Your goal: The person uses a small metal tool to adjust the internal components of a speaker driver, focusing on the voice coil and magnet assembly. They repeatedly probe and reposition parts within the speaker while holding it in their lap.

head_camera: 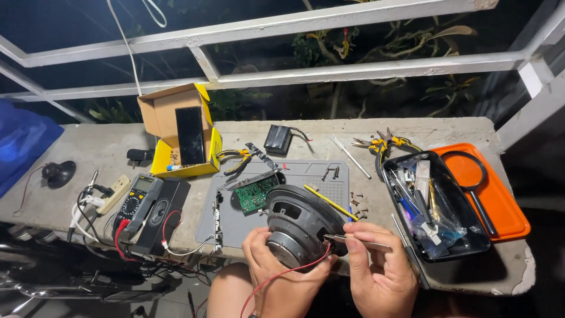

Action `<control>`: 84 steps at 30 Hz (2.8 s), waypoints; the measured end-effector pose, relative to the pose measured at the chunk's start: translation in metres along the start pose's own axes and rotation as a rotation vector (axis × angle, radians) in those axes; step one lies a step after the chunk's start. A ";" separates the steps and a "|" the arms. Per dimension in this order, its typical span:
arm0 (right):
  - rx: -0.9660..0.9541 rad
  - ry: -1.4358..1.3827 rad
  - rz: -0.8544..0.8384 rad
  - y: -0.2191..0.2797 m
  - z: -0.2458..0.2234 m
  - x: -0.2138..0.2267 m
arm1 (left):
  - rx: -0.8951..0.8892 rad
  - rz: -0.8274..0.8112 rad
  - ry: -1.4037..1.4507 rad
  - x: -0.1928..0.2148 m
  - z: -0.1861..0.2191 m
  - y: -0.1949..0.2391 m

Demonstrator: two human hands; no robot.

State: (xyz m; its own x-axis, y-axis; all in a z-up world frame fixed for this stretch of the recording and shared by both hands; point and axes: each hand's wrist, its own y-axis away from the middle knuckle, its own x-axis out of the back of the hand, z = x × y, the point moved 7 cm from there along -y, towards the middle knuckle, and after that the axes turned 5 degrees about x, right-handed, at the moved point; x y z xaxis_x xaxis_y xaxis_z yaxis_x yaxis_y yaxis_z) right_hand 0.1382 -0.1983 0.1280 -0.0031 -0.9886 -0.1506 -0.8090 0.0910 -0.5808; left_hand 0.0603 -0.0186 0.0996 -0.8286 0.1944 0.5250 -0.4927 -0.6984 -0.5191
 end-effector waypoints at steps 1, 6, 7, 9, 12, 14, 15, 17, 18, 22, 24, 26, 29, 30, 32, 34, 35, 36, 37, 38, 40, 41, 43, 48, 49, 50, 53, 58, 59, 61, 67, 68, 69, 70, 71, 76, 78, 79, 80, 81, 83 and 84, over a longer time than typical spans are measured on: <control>0.000 0.001 -0.001 0.000 -0.002 0.000 | 0.002 0.000 0.001 0.000 0.000 0.000; 0.063 0.027 -0.025 0.003 -0.010 -0.003 | -0.052 0.055 0.040 0.006 0.005 0.003; 0.062 0.027 -0.027 0.002 -0.009 -0.002 | -0.049 0.055 0.040 0.007 0.005 0.003; 0.129 0.069 -0.056 0.001 -0.013 -0.003 | -0.054 0.055 0.046 0.008 0.005 0.004; 0.149 0.083 -0.054 0.003 -0.013 -0.004 | -0.067 0.048 0.057 0.009 0.004 0.004; 0.160 0.092 -0.051 0.002 -0.016 -0.006 | -0.065 0.059 0.057 0.008 0.003 0.004; 0.168 0.099 -0.048 0.002 -0.018 -0.007 | -0.064 0.070 0.056 0.009 0.002 0.004; 0.175 0.093 -0.050 0.003 -0.018 -0.007 | -0.060 0.061 0.055 0.010 0.002 0.004; 0.182 0.087 -0.050 0.003 -0.017 -0.008 | -0.058 0.052 0.054 0.010 0.002 0.004; 0.172 0.091 -0.037 0.004 -0.017 -0.009 | -0.053 0.053 0.061 0.010 0.000 0.004; 0.163 0.080 -0.029 0.005 -0.016 -0.009 | -0.056 0.050 0.056 0.010 0.000 0.004; 0.154 0.082 -0.017 0.005 -0.016 -0.010 | -0.048 0.043 0.065 0.009 -0.002 0.004; 0.116 0.050 -0.001 0.007 -0.014 -0.009 | -0.052 0.042 0.068 0.008 -0.006 0.005; 0.090 0.015 0.005 0.008 -0.012 -0.009 | -0.065 0.049 0.065 0.008 -0.006 0.005; 0.076 -0.015 0.008 0.010 -0.008 -0.008 | -0.058 0.036 0.065 0.007 -0.009 0.005; 0.062 -0.045 0.014 0.010 -0.006 -0.006 | -0.052 0.022 0.067 0.006 -0.011 0.005; 0.084 -0.024 -0.003 0.009 -0.007 -0.006 | -0.072 0.034 0.059 0.007 -0.009 0.005; 0.106 -0.003 -0.020 0.009 -0.008 -0.007 | -0.092 0.047 0.051 0.008 -0.007 0.005; 0.106 -0.003 -0.019 0.009 -0.009 -0.006 | -0.094 0.046 0.051 0.007 -0.006 0.005; 0.112 0.004 -0.022 0.008 -0.010 -0.006 | -0.098 0.051 0.043 0.008 -0.005 0.005; 0.118 0.010 -0.025 0.008 -0.011 -0.007 | -0.103 0.057 0.035 0.008 -0.002 0.004; 0.131 0.039 -0.026 0.008 -0.013 -0.007 | -0.103 0.069 0.033 0.009 0.000 0.003; 0.142 0.068 -0.027 0.007 -0.015 -0.006 | -0.103 0.080 0.030 0.010 0.001 0.004; 0.183 0.175 -0.044 0.006 -0.018 -0.007 | -0.088 0.100 0.035 0.010 0.003 0.004; 0.183 0.174 -0.044 0.006 -0.019 -0.008 | -0.088 0.100 0.034 0.011 0.002 0.005; 0.177 0.181 -0.040 0.006 -0.019 -0.008 | -0.083 0.099 0.030 0.011 0.001 0.005; 0.179 0.204 -0.039 0.005 -0.022 -0.008 | -0.074 0.098 0.027 0.010 -0.001 0.007; 0.193 0.247 -0.050 0.004 -0.027 -0.013 | -0.063 0.098 0.043 0.010 -0.001 0.006; 0.205 0.265 -0.059 0.005 -0.027 -0.014 | -0.050 0.096 0.047 0.011 0.000 0.006; 0.216 0.283 -0.068 0.006 -0.027 -0.015 | -0.037 0.095 0.051 0.011 0.000 0.005; 0.111 0.176 -0.003 0.010 -0.020 -0.010 | -0.073 0.101 0.065 0.011 -0.007 0.007; 0.085 0.162 0.013 0.010 -0.020 -0.009 | -0.070 0.091 0.067 0.012 -0.008 0.007; 0.059 0.150 0.029 0.011 -0.019 -0.008 | -0.066 0.080 0.069 0.012 -0.008 0.007; 0.057 0.151 0.028 0.012 -0.018 -0.008 | -0.065 0.078 0.069 0.011 -0.010 0.008; 0.065 0.120 0.034 0.012 -0.017 -0.008 | -0.066 0.075 0.076 0.011 -0.011 0.008; 0.055 0.055 0.057 0.012 -0.020 -0.010 | -0.062 0.071 0.073 0.012 -0.011 0.006; 0.052 0.040 0.065 0.014 -0.018 -0.010 | -0.057 0.073 0.068 0.012 -0.011 0.006; 0.052 0.041 0.065 0.013 -0.018 -0.010 | -0.057 0.073 0.068 0.011 -0.011 0.007; 0.082 0.062 0.055 0.013 -0.019 -0.011 | -0.058 0.074 0.067 0.011 -0.011 0.007; 0.113 0.082 0.043 0.012 -0.021 -0.012 | -0.059 0.076 0.064 0.010 -0.012 0.007; 0.109 0.074 0.048 0.014 -0.020 -0.012 | -0.078 0.076 0.047 0.009 -0.013 0.008; 0.104 0.066 0.054 0.014 -0.020 -0.012 | -0.098 0.076 0.029 0.009 -0.013 0.008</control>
State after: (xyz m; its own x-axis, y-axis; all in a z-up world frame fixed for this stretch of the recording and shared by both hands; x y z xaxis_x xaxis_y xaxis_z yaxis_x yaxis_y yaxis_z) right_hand 0.1152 -0.1875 0.1372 -0.0867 -0.9874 -0.1325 -0.7413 0.1528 -0.6536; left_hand 0.0454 -0.0137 0.0912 -0.8712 0.1644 0.4625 -0.4506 -0.6416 -0.6207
